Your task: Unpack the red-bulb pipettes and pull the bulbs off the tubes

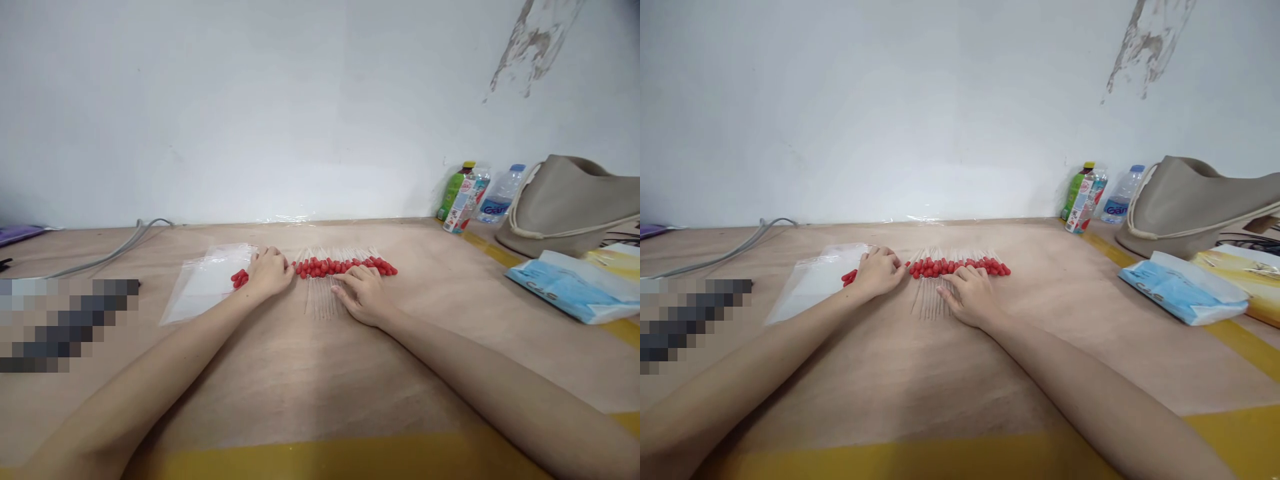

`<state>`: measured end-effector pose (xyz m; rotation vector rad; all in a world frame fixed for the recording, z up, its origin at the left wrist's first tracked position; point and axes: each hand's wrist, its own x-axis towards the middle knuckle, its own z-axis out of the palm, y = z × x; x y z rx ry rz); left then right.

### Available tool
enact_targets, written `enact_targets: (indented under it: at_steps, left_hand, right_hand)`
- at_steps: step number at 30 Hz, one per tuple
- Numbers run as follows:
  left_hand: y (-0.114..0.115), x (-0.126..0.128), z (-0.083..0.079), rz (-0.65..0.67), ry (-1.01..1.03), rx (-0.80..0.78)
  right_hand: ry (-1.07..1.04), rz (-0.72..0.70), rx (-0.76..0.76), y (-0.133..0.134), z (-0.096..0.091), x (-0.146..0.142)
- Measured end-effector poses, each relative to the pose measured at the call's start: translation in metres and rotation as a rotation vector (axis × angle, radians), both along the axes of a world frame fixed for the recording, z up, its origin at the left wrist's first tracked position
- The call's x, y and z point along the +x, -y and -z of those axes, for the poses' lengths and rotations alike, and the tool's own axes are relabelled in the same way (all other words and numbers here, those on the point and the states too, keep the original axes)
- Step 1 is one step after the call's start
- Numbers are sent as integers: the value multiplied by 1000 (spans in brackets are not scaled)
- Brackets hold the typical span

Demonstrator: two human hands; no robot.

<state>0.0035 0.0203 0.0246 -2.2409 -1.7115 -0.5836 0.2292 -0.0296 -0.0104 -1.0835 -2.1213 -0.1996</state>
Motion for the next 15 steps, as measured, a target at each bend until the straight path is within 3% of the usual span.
enact_targets:
  at_steps: [3,7,11,15]
  left_hand:
    - [13,-5,-3,13,55,142]
    - [40,-11,0,178,20,217]
    - [61,-9,10,344,-50,196]
    - [64,-5,17,406,-32,212]
  right_hand:
    - [-84,24,29,-2,2,0]
    - [-177,23,77,-4,5,1]
    - [-111,0,113,-2,4,2]
    - [16,-89,128,0,2,2]
